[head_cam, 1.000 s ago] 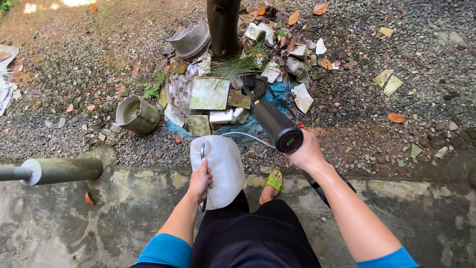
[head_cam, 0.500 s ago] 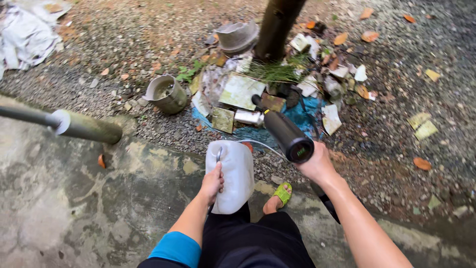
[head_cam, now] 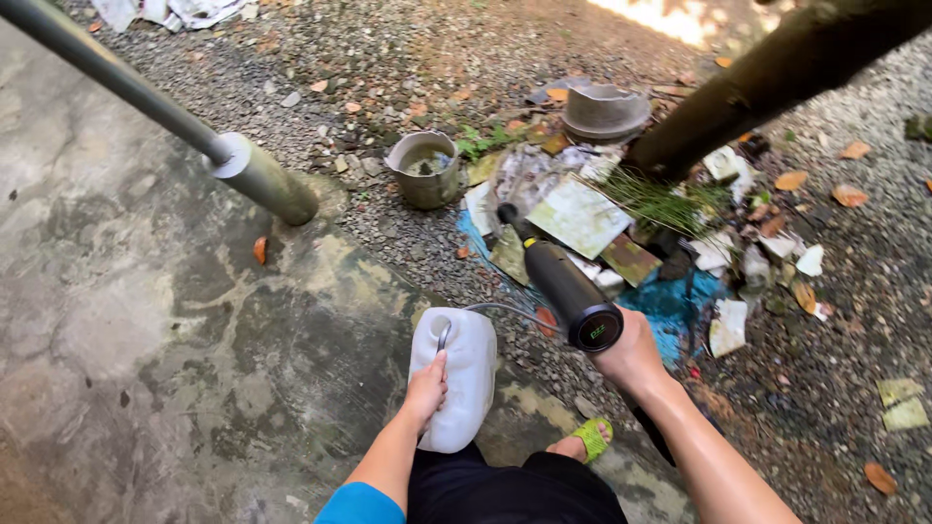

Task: The person sprays a liquid from a handheld sprayer onto various plants and the ground in a garden area. They move around the area, targeting different plants and the base of a tree.

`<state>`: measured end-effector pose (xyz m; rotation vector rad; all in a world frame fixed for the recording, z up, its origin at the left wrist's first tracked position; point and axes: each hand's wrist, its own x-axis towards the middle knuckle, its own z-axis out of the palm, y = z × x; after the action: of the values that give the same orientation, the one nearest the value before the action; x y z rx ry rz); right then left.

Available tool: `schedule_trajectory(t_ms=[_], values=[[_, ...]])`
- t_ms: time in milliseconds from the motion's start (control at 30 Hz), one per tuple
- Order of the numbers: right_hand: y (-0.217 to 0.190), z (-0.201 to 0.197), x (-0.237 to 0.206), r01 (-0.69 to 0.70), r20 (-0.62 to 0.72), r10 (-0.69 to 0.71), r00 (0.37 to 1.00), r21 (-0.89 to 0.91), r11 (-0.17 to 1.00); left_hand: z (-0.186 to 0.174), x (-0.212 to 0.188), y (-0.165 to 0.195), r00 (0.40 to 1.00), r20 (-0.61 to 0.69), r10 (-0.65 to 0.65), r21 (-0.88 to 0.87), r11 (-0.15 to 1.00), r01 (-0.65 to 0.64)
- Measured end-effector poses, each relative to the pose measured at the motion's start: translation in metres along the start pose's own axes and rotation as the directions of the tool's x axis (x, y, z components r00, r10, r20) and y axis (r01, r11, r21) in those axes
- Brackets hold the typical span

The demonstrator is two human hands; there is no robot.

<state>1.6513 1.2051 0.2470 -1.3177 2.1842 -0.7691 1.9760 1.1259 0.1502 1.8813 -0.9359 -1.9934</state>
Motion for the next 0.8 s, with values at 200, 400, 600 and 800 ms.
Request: schedule_trajectory(t_ms=[200,400,600,800], values=[[-0.075,0.073,0.059,0.084,0.043,-0.084,0.996,0.017,0.996,-0.077,0.042,0.033,0.986,-0.157,0.056,-0.011,0.998,-0.058],[-0.184,0.14,0.11,-0.012,0.325,0.012,0.945,-0.004,1.0,-0.17,0.083,0.067,0.982,-0.19,-0.009,-0.295,0.954,-0.049],[-0.294,0.212,0.141,-0.203,0.503,0.148,0.852,0.056,0.978,-0.263,0.1,0.069,0.951,-0.293,-0.098,-0.476,0.878,-0.057],[-0.384,0.308,0.206,0.326,0.483,-0.324,0.814,0.083,0.942,-0.364,0.117,0.061,0.833,-0.466,-0.298,-0.478,0.877,0.047]])
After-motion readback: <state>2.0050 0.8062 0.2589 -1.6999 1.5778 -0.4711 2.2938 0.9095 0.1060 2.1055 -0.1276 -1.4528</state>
